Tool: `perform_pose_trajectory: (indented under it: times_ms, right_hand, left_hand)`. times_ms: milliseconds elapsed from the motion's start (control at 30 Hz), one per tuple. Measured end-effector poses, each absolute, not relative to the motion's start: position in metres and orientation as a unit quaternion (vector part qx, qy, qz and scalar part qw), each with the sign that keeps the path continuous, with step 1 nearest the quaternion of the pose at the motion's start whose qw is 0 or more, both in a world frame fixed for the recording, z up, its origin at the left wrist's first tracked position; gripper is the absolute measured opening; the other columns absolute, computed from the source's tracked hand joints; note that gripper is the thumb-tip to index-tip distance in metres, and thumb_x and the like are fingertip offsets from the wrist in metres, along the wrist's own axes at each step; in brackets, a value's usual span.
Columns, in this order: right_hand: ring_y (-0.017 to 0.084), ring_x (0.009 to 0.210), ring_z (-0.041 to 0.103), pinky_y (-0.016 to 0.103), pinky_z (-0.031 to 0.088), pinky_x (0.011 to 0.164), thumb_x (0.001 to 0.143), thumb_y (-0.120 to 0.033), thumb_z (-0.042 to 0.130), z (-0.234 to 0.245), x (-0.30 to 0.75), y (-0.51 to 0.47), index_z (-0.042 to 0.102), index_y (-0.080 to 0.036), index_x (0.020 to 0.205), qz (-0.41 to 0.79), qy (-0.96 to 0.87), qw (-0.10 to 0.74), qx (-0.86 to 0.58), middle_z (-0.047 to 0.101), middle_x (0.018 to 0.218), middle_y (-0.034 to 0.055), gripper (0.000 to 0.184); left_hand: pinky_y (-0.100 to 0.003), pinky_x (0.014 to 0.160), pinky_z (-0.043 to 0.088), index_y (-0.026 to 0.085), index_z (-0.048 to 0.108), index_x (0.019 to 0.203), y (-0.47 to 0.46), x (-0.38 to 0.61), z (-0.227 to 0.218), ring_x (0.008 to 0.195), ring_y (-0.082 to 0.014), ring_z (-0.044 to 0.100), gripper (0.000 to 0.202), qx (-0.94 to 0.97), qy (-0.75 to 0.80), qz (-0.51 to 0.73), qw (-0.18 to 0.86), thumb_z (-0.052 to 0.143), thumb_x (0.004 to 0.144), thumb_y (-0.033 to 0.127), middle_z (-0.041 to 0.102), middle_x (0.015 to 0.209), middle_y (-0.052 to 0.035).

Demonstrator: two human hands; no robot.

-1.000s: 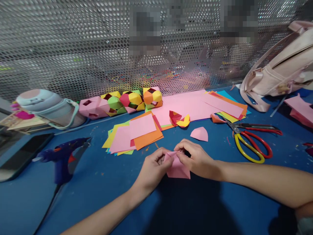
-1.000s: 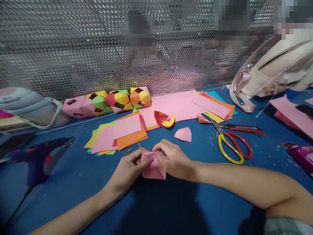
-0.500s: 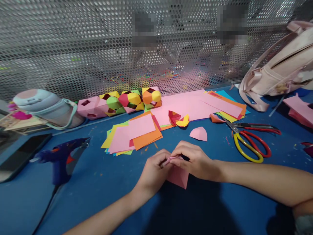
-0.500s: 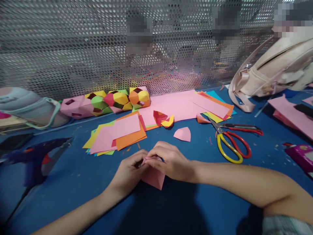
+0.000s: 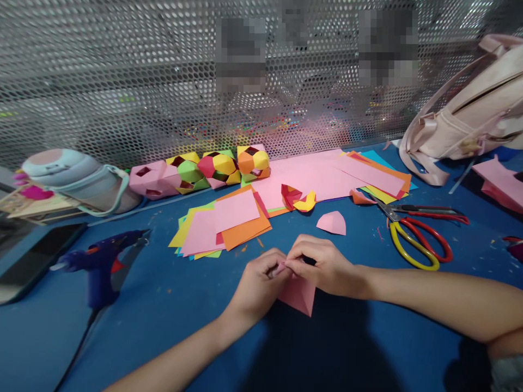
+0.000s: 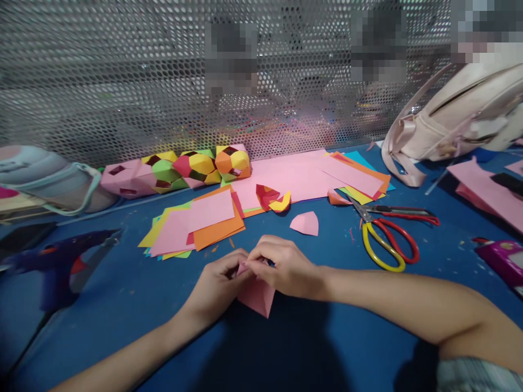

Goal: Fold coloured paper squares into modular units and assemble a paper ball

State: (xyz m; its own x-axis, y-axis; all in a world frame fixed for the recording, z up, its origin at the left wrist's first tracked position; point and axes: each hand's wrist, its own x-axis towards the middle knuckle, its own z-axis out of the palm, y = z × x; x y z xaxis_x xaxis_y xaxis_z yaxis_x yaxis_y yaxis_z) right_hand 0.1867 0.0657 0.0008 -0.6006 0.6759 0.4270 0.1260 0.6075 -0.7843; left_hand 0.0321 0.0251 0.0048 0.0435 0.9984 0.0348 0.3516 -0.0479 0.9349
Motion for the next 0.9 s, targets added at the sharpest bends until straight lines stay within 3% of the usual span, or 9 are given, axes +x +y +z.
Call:
perform_pose_trajectory:
  times_ms: [200, 300, 500, 767, 833, 900]
  right_hand:
    - [0.012, 0.076, 0.052, 0.024, 0.043, 0.069, 0.084, -0.026, 0.056, 0.005, 0.188, 0.066, 0.059, -0.018, 0.090, 0.398, -0.797, 0.337, -0.307, 0.056, 0.082, 0.0013, 0.011]
    - [0.011, 0.069, 0.050, 0.022, 0.041, 0.063, 0.085, -0.026, 0.054, 0.004, 0.188, 0.068, 0.058, -0.017, 0.082, 0.404, -0.769, 0.345, -0.355, 0.054, 0.076, -0.0005, 0.009]
    - [0.010, 0.069, 0.052, 0.023, 0.041, 0.065, 0.086, -0.015, 0.049, 0.001, 0.187, 0.071, 0.058, -0.017, 0.075, 0.378, -0.779, 0.379, -0.327, 0.055, 0.072, -0.0008, 0.015]
    - [0.012, 0.074, 0.056, 0.025, 0.044, 0.069, 0.088, -0.021, 0.051, 0.002, 0.188, 0.070, 0.063, -0.017, 0.081, 0.387, -0.779, 0.378, -0.318, 0.060, 0.077, 0.0014, 0.014]
    - [0.012, 0.075, 0.054, 0.025, 0.044, 0.070, 0.085, -0.025, 0.056, 0.003, 0.188, 0.069, 0.061, -0.017, 0.088, 0.398, -0.773, 0.367, -0.331, 0.059, 0.082, 0.0018, 0.010]
    - [0.012, 0.074, 0.052, 0.025, 0.044, 0.068, 0.079, -0.027, 0.062, 0.003, 0.187, 0.068, 0.057, -0.018, 0.094, 0.411, -0.763, 0.351, -0.355, 0.057, 0.084, 0.0010, 0.018]
  left_hand:
    - [-0.023, 0.060, 0.044, 0.016, 0.066, 0.068, 0.026, 0.027, 0.005, 0.065, -0.0152, 0.056, 0.013, 0.498, 0.595, 0.458, 0.435, 0.063, 0.068, 0.029, 0.064, 0.069, -0.0018]
    - [-0.024, 0.061, 0.045, 0.015, 0.066, 0.076, 0.027, 0.024, 0.002, 0.067, -0.0153, 0.057, 0.019, 0.427, 0.607, 0.494, 0.453, 0.065, 0.068, 0.032, 0.065, 0.072, -0.0018]
    - [-0.024, 0.062, 0.044, 0.015, 0.064, 0.072, 0.028, 0.025, 0.000, 0.067, -0.0150, 0.057, 0.017, 0.431, 0.608, 0.487, 0.455, 0.067, 0.066, 0.030, 0.064, 0.071, -0.0010]
    - [-0.024, 0.063, 0.044, 0.016, 0.060, 0.065, 0.027, 0.025, 0.002, 0.067, -0.0146, 0.056, 0.015, 0.447, 0.607, 0.480, 0.449, 0.066, 0.068, 0.029, 0.063, 0.070, -0.0008]
    - [-0.024, 0.064, 0.044, 0.016, 0.060, 0.066, 0.027, 0.023, -0.002, 0.068, -0.0147, 0.056, 0.016, 0.442, 0.602, 0.490, 0.449, 0.066, 0.069, 0.031, 0.064, 0.072, -0.0010]
    - [-0.025, 0.065, 0.045, 0.016, 0.058, 0.068, 0.028, 0.022, -0.006, 0.068, -0.0143, 0.057, 0.017, 0.433, 0.609, 0.507, 0.429, 0.064, 0.071, 0.032, 0.063, 0.074, -0.0013]
